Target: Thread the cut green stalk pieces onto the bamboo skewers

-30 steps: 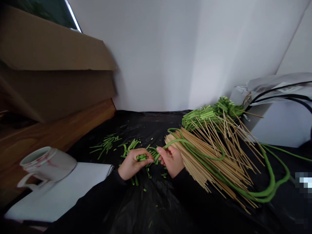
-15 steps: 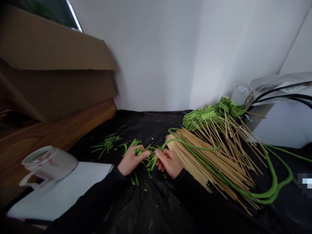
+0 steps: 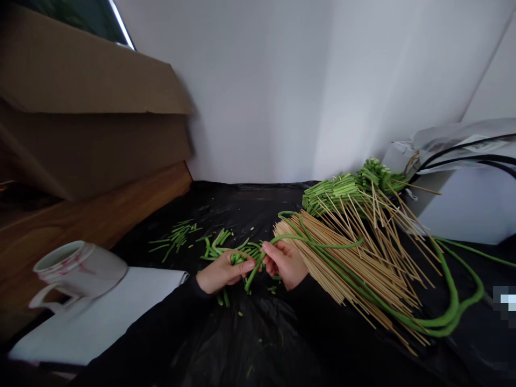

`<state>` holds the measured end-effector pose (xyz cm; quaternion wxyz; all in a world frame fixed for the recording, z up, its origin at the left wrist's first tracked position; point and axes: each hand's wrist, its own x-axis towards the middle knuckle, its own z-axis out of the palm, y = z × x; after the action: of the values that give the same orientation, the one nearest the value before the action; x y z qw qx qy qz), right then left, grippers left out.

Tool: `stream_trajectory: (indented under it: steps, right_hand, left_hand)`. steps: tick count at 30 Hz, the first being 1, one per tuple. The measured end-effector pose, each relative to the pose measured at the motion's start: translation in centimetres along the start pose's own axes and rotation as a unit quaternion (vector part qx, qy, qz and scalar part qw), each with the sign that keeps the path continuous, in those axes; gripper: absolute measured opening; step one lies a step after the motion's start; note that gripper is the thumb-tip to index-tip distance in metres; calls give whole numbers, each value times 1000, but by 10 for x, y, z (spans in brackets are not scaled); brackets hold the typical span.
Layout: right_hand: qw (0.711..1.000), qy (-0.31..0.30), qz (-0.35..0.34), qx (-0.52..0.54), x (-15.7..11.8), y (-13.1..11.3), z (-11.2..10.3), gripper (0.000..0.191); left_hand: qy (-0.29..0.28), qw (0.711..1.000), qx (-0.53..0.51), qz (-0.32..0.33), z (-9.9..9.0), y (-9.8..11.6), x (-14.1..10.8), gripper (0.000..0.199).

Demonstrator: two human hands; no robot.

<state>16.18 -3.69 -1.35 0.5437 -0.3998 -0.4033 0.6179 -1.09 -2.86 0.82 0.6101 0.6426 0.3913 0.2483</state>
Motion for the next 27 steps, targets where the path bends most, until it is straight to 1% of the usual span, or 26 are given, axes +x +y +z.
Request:
stream_trajectory:
  steps: [2, 5, 8, 11, 14, 16, 18, 20, 23, 25, 27]
  right_hand:
    - [1000, -11, -9, -16, 0, 3, 0, 37]
    - [999, -20, -23, -33, -1, 6, 0, 36]
    - [999, -12, -24, -39, -1, 6, 0, 35]
    - [999, 0, -14, -34, -1, 4, 0, 34]
    - [1000, 1, -9, -6, 0, -1, 1, 30]
    - [1000, 1, -25, 10, -1, -4, 2, 28]
    - [999, 4, -50, 4, -3, -5, 4, 27]
    - [996, 12, -73, -45, -7, -4, 7, 25]
    - [985, 17, -94, -143, -14, -2, 13, 21]
    - [982, 9, -96, -160, -17, -2, 16, 21]
    - [985, 1, -92, -143, -18, -2, 16, 25]
  left_hand:
    - [14, 1000, -1, 11, 0, -1, 1, 39]
    - [22, 999, 9, 46, 1, -1, 2, 38]
    - [25, 997, 19, 77, 2, -1, 2, 35]
    - [37, 995, 14, 88, 4, -1, 1, 33]
    - [50, 995, -46, 77, 8, -3, 2, 35]
    - [63, 991, -97, 69, 11, -6, 3, 37]
    - [78, 984, -145, 67, 13, -9, 5, 38]
    - [89, 973, -202, 67, 13, -11, 7, 36]
    - [93, 954, -281, 58, 10, -11, 9, 36]
    - [88, 946, -308, 50, 8, -9, 9, 37]
    - [82, 940, -327, 46, 6, -8, 10, 38]
